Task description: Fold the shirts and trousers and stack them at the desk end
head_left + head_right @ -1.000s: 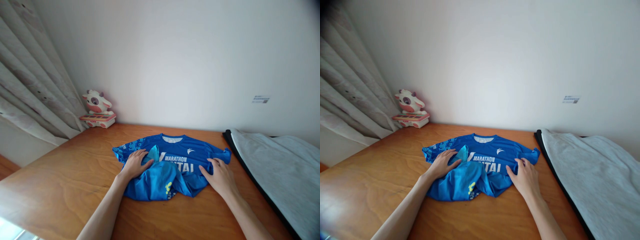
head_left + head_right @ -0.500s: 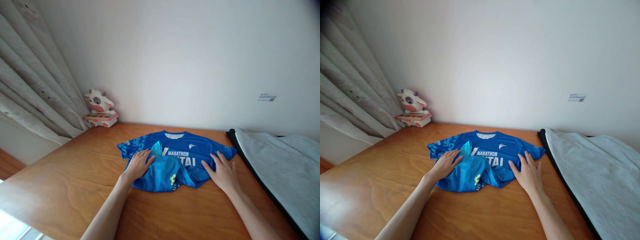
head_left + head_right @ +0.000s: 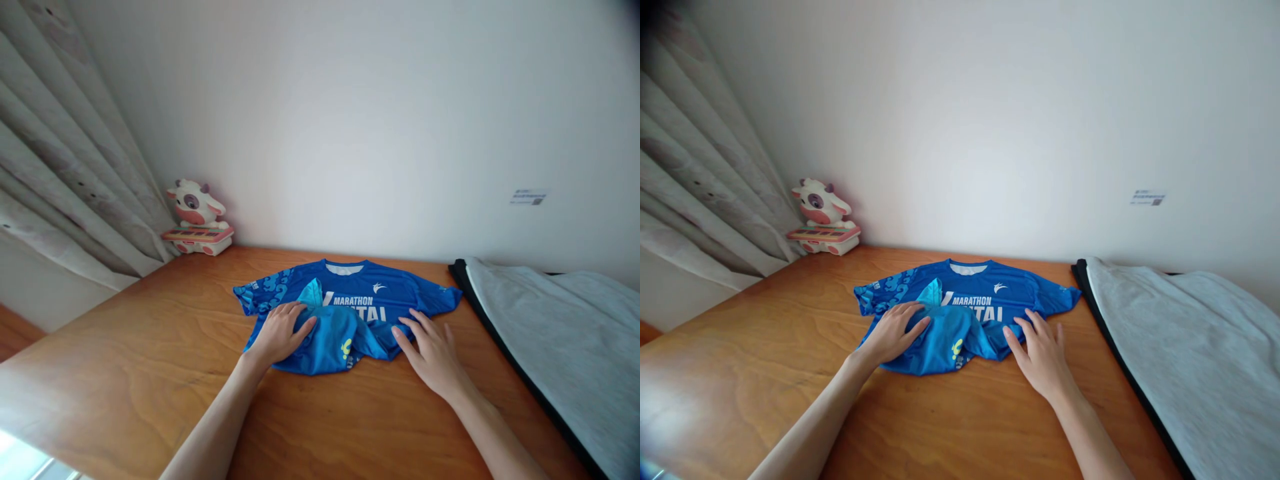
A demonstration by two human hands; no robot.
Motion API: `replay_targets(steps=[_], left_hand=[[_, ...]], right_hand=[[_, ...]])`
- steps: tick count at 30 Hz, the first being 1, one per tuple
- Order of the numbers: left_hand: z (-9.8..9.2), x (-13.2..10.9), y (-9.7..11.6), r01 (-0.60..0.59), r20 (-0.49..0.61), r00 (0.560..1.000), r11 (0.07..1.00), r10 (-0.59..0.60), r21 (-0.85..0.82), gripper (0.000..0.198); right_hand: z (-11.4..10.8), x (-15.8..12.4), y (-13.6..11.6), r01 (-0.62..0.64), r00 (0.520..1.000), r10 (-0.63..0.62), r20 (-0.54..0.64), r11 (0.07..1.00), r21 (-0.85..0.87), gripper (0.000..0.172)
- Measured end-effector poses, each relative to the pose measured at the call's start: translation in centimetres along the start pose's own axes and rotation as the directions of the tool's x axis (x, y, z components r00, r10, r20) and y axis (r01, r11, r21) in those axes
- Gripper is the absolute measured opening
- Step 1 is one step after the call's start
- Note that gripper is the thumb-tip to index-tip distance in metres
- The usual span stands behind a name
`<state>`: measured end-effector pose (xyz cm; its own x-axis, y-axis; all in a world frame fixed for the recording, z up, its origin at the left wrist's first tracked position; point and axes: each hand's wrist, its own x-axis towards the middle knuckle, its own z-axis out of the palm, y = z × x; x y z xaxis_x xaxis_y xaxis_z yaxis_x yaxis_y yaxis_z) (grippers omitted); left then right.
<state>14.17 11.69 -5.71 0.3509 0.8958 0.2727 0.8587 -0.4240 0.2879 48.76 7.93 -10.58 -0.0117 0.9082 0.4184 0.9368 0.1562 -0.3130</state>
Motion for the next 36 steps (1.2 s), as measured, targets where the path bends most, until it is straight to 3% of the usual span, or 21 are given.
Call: replay_targets(steps=[4,7,9,12,15,17,20,23,26,30,33,36], left_hand=[[-0.4,0.2,0.5,-0.071,-0.028,0.997,0.997,0.071,-0.009,0.039],[-0.6,0.4,0.9,-0.108,-0.028,0.994,0.993,0.107,-0.051,0.025],[-0.9,0.4,1.2,-0.100,-0.067,0.994,0.985,0.091,-0.139,0.024],[-2.0,0.2,2.0,-0.103,-0.146,0.988,0.927,0.053,-0.360,0.025],[-3.3,-0.1,2.8,-0.150,-0.077,0.989,0.811,0.129,-0.566,0.033],[-3.6,-0.1,3.0,-0.130,-0.017,0.988,0.782,0.152,-0.609,0.041],[-2.7,0.1,2.6,-0.084,-0.095,0.995,0.875,0.044,-0.476,0.042],[-1.0,0.3,1.6,-0.012,-0.170,0.985,0.977,-0.025,-0.214,0.036],[0.1,0.1,0.9,0.080,-0.105,0.991,0.995,-0.086,-0.066,0.055],[0.0,-0.1,0.7,0.097,-0.025,0.995,0.994,-0.098,-0.042,0.054],[-0.6,-0.1,0.7,0.116,-0.033,0.993,0.992,-0.117,-0.051,0.034],[-0.9,0.0,0.5,0.118,-0.020,0.993,0.991,-0.119,-0.057,0.042]], right_hand=[[-1.3,0.1,-1.5,0.223,0.974,-0.225,-0.002,0.968,0.114,0.041],[-1.6,0.1,-2.6,0.277,0.958,-0.286,0.026,0.946,0.168,0.023],[-1.6,0.1,-2.9,0.269,0.961,-0.277,0.004,0.938,0.219,0.020],[-1.8,0.2,-2.7,0.175,0.984,-0.156,-0.087,0.933,0.314,0.017],[-2.6,0.3,-2.1,0.072,0.996,-0.044,-0.074,0.897,0.437,0.009],[-3.2,0.3,-1.9,0.069,0.997,-0.078,-0.004,0.856,0.513,0.013],[-3.9,0.2,-2.2,0.081,0.988,-0.141,0.070,0.839,0.539,0.031],[-3.9,0.1,-2.7,0.083,0.984,-0.145,0.106,0.891,0.447,0.030],[-3.3,0.0,-2.9,0.148,0.968,-0.210,0.138,0.920,0.362,0.044],[-2.6,0.1,-2.8,0.203,0.959,-0.258,0.122,0.917,0.342,0.028],[-2.4,0.3,-2.6,0.161,0.984,-0.176,0.004,0.910,0.382,0.028],[-2.4,0.5,-2.1,0.031,0.995,0.015,-0.102,0.903,0.429,0.032]])
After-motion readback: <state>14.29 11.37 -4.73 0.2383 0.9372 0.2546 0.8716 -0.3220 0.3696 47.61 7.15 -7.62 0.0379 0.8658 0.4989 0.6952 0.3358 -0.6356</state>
